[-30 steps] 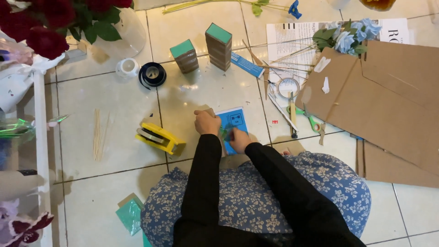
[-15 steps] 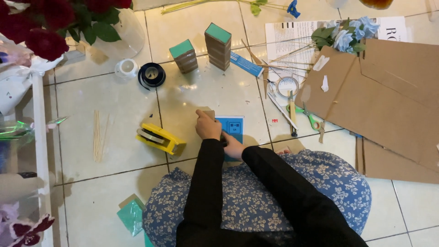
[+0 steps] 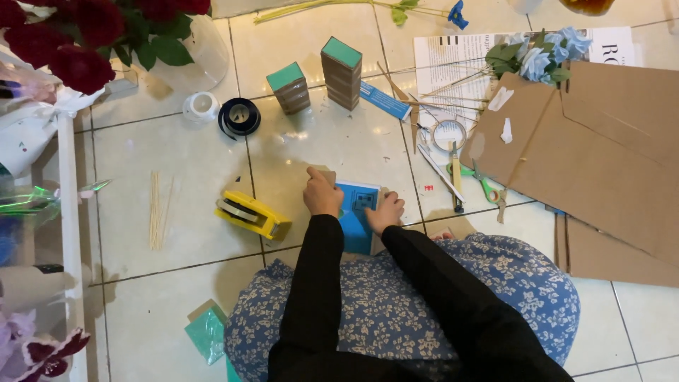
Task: Wrapping green floral foam blocks with cardboard and blue paper, then cutting the paper to size.
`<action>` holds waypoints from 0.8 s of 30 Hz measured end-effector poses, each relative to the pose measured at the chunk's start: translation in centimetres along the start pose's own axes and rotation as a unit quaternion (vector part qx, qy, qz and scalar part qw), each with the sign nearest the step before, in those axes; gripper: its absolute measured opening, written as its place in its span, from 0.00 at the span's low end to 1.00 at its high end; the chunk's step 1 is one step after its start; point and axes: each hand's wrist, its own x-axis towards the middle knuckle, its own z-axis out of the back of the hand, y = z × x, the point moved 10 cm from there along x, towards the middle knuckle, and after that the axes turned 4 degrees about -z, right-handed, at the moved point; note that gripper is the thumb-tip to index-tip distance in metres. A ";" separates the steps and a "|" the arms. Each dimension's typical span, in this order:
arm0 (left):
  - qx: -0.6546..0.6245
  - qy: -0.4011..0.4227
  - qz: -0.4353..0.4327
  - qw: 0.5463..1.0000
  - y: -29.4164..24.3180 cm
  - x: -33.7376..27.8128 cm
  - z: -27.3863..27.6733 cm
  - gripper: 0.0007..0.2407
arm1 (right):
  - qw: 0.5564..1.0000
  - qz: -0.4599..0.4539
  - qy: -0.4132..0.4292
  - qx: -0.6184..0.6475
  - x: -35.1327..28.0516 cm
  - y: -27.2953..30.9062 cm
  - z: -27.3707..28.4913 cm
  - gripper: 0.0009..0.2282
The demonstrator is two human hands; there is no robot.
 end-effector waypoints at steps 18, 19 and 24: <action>-0.072 -0.129 0.123 0.981 2.6 3.1 -1.1 0.28 | 0.851 0.449 0.143 -0.234 -7.1 9.2 -3.6 0.32; -0.072 -0.128 0.123 0.981 2.6 3.1 -0.9 0.28 | 0.851 0.448 0.143 -0.234 -6.1 8.3 -4.5 0.32; -0.026 -0.089 0.125 0.988 1.9 3.7 -1.0 0.28 | 0.855 0.406 0.281 -0.158 -8.6 8.0 -5.1 0.48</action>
